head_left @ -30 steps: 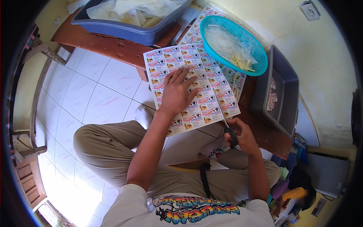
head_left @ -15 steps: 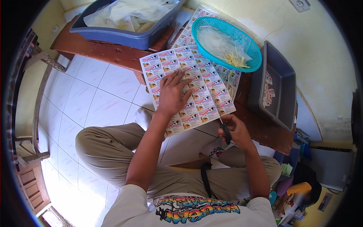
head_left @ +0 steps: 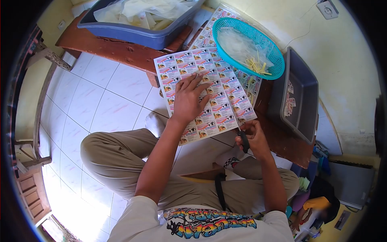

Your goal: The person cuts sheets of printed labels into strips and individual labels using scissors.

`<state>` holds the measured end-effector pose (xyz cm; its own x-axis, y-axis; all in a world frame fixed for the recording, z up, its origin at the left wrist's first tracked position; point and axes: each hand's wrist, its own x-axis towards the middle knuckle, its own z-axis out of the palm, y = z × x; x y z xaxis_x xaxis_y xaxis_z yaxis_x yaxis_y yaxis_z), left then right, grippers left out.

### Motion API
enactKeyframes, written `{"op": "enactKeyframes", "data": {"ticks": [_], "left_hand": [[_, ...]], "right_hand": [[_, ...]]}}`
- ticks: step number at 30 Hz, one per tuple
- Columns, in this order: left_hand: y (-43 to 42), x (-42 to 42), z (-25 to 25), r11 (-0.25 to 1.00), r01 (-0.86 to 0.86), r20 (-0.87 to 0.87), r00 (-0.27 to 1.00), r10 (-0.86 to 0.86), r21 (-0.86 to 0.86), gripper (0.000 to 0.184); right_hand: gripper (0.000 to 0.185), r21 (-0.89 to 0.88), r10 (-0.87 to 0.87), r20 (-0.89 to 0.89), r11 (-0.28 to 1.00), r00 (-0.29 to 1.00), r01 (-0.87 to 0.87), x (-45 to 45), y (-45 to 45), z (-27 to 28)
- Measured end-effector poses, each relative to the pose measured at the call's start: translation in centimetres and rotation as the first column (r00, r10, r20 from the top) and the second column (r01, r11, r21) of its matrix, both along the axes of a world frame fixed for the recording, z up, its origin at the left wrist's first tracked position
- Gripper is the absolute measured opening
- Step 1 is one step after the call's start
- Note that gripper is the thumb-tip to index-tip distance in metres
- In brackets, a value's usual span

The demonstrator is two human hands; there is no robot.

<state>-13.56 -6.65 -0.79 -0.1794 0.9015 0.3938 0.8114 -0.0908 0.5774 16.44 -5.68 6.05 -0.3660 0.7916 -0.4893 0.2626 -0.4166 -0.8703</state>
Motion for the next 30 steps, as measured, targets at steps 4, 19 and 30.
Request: {"op": "enactKeyframes", "data": {"ticks": [4,19,30], "left_hand": [[0.1,-0.2,0.0,1.0,0.003,-0.004,1.0,-0.003,0.001,0.04],[0.1,-0.1,0.1,1.0,-0.003,-0.026,1.0,0.004,0.0,0.04],[0.2,0.0,-0.1,0.999,-0.01,-0.02,1.0,0.011,0.04,0.038]], "right_hand": [[0.064,-0.143,0.108,0.117,0.985,0.987,-0.091,0.2,0.3,0.5],[0.061,-0.058,0.11,0.175,0.993,0.978,-0.101,-0.8,0.4,1.1],[0.059,-0.063,0.085,0.164,0.995,0.983,-0.076,-0.9,0.1,0.5]]}}
